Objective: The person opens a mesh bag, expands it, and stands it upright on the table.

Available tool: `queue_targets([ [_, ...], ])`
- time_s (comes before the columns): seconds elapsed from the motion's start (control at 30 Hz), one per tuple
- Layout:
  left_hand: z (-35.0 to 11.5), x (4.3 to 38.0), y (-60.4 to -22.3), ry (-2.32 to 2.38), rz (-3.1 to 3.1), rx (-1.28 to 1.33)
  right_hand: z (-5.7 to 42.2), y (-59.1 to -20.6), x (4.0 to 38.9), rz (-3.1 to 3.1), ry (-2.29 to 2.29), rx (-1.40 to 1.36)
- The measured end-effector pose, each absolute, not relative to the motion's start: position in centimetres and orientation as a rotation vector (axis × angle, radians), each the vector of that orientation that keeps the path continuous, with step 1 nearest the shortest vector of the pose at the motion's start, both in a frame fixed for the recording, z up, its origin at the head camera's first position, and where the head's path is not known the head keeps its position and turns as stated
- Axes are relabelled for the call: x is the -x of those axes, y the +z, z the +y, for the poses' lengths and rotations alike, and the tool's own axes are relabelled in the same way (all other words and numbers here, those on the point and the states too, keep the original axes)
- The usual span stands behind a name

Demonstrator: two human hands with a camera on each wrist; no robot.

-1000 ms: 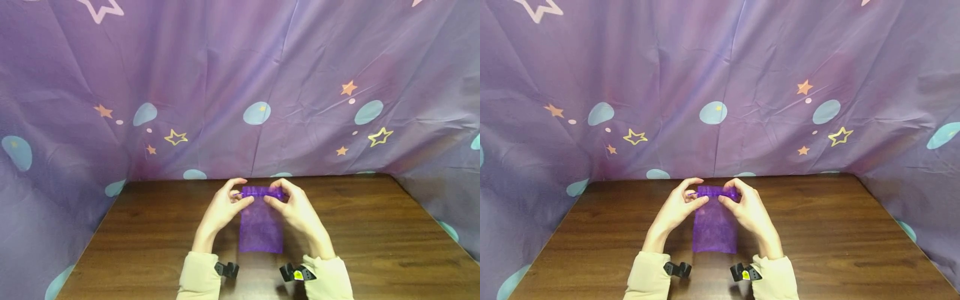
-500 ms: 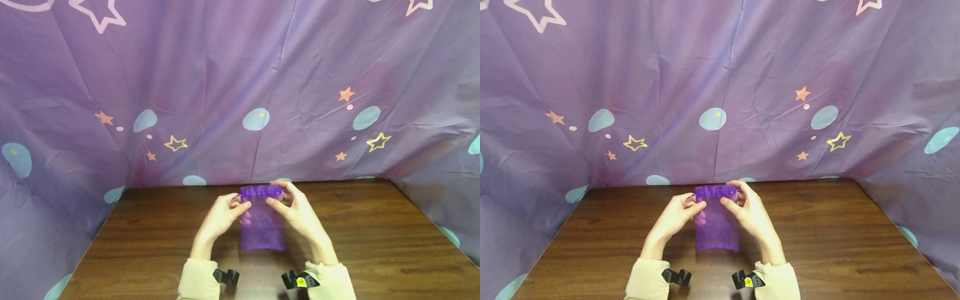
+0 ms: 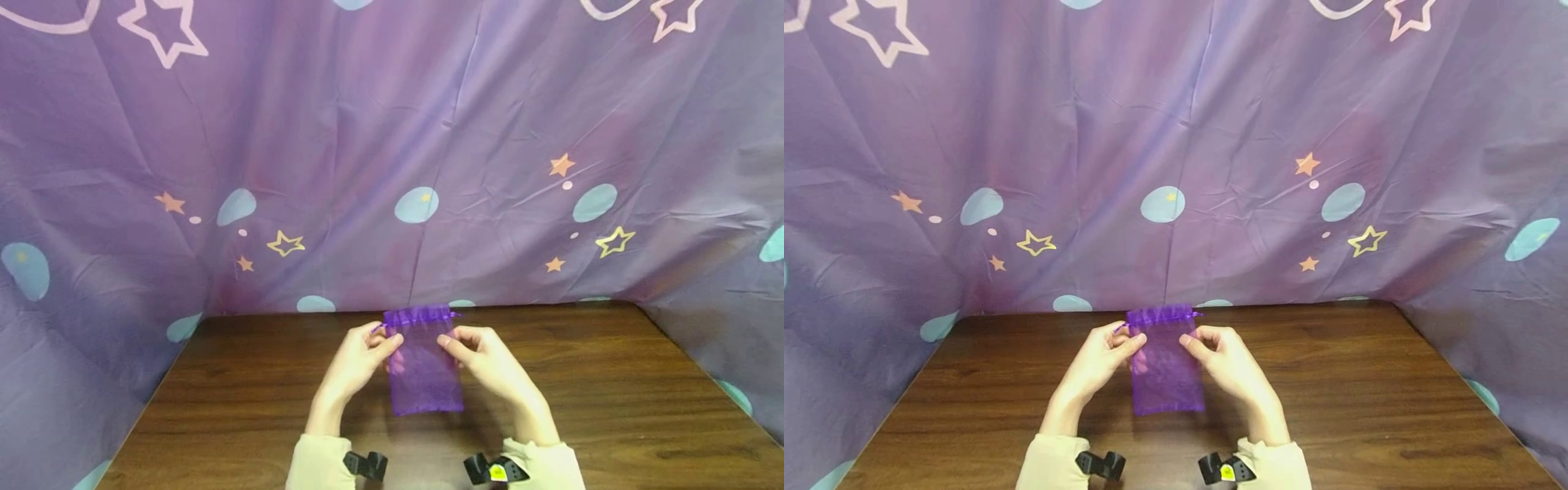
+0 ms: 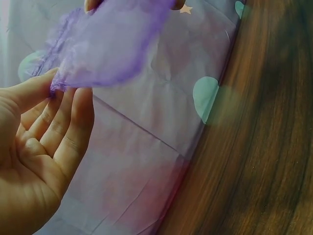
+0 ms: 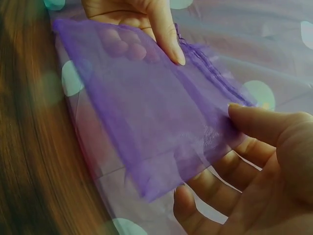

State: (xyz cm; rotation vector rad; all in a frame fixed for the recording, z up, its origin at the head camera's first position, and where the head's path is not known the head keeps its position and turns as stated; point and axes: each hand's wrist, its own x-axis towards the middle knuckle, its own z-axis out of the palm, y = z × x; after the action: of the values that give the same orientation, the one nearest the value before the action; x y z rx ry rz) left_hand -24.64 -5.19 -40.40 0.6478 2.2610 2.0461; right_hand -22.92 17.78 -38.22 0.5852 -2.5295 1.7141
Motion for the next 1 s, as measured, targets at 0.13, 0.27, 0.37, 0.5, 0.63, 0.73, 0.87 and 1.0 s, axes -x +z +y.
queue_targets([
  [0.13, -5.0, 24.6, -40.5, 2.064, 2.227, -0.636, 17.9, -38.4, 23.0, -2.509, 1.703, -0.590],
  [0.27, -5.0, 24.4, -40.5, 2.062, 2.180, -0.620, 17.8, -38.4, 22.9, -2.470, 1.690, -0.590],
  [0.37, -5.1, 24.3, -40.4, 2.033, 2.138, -0.617, 17.6, -38.4, 23.0, -2.444, 1.690, -0.571],
  [0.5, -5.3, 24.2, -40.4, 1.948, 2.129, -0.631, 17.5, -38.3, 23.2, -2.414, 1.701, -0.539],
  [0.63, -5.2, 24.1, -40.5, 1.899, 2.138, -0.635, 17.3, -38.3, 23.2, -2.415, 1.702, -0.520],
  [0.73, -5.2, 24.1, -40.4, 1.895, 2.141, -0.640, 17.0, -38.3, 23.2, -2.420, 1.704, -0.535],
  [0.87, -5.1, 24.0, -40.4, 1.897, 2.156, -0.635, 16.8, -38.4, 23.1, -2.430, 1.703, -0.548],
  [1.0, -4.9, 24.3, -40.5, 1.927, 2.180, -0.628, 16.8, -38.4, 23.0, -2.456, 1.732, -0.544],
])
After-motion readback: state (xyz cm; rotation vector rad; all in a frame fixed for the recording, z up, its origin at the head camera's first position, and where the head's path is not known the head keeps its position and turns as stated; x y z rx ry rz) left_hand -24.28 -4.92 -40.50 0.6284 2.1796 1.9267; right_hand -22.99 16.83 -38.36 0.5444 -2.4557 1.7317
